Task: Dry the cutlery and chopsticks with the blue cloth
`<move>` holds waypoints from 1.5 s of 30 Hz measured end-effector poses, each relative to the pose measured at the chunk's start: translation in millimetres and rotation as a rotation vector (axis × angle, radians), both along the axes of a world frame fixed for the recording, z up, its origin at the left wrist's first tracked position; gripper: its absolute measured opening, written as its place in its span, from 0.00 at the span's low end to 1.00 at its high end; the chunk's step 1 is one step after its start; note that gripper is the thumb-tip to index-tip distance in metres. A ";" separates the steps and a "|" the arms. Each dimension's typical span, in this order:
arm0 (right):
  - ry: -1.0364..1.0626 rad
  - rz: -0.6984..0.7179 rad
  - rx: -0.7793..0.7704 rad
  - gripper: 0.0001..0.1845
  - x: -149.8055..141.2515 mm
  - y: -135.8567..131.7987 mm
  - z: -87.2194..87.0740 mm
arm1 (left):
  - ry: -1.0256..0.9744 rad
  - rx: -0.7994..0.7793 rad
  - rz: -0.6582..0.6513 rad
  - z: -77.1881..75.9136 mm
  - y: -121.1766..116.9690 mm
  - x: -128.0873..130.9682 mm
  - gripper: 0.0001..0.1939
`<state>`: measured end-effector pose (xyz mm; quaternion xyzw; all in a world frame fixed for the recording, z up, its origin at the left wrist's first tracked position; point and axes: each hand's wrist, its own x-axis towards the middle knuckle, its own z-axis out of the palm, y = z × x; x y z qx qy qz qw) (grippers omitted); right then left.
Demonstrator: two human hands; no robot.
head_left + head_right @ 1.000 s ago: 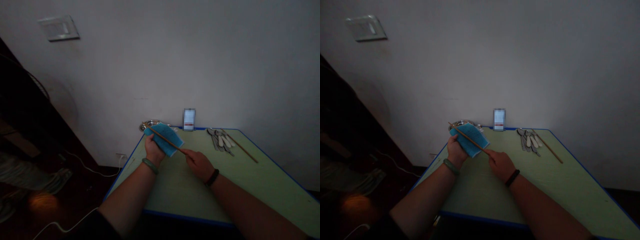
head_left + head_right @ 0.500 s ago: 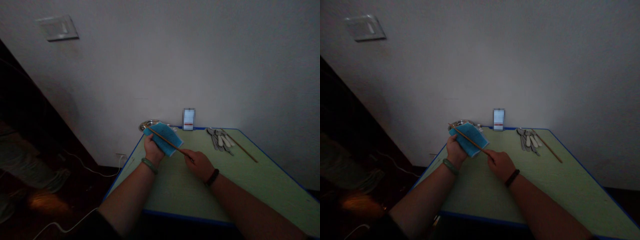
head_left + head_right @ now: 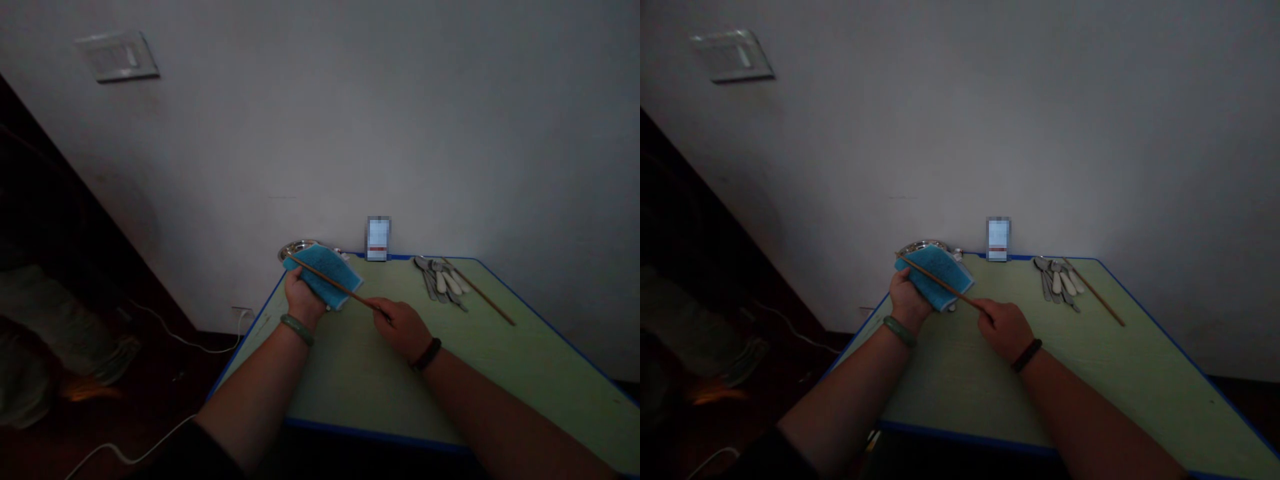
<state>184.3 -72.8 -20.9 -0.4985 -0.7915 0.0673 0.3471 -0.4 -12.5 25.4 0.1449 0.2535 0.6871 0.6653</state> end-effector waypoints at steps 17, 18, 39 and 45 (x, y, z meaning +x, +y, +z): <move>0.132 -0.089 0.045 0.20 9.0 0.3 0.4 | -0.056 -0.023 0.024 -0.5 4.1 -4.9 0.22; 0.140 -0.093 0.045 0.19 9.3 0.5 0.1 | -0.056 -0.022 0.024 -1.2 4.7 -5.4 0.22; 0.143 -0.053 0.054 0.20 5.7 -0.8 2.4 | -0.035 -0.010 0.046 -2.1 5.3 -5.5 0.20; 0.084 -0.003 0.030 0.20 3.2 1.0 -0.9 | -0.015 -0.017 0.038 -0.6 3.5 -3.2 0.20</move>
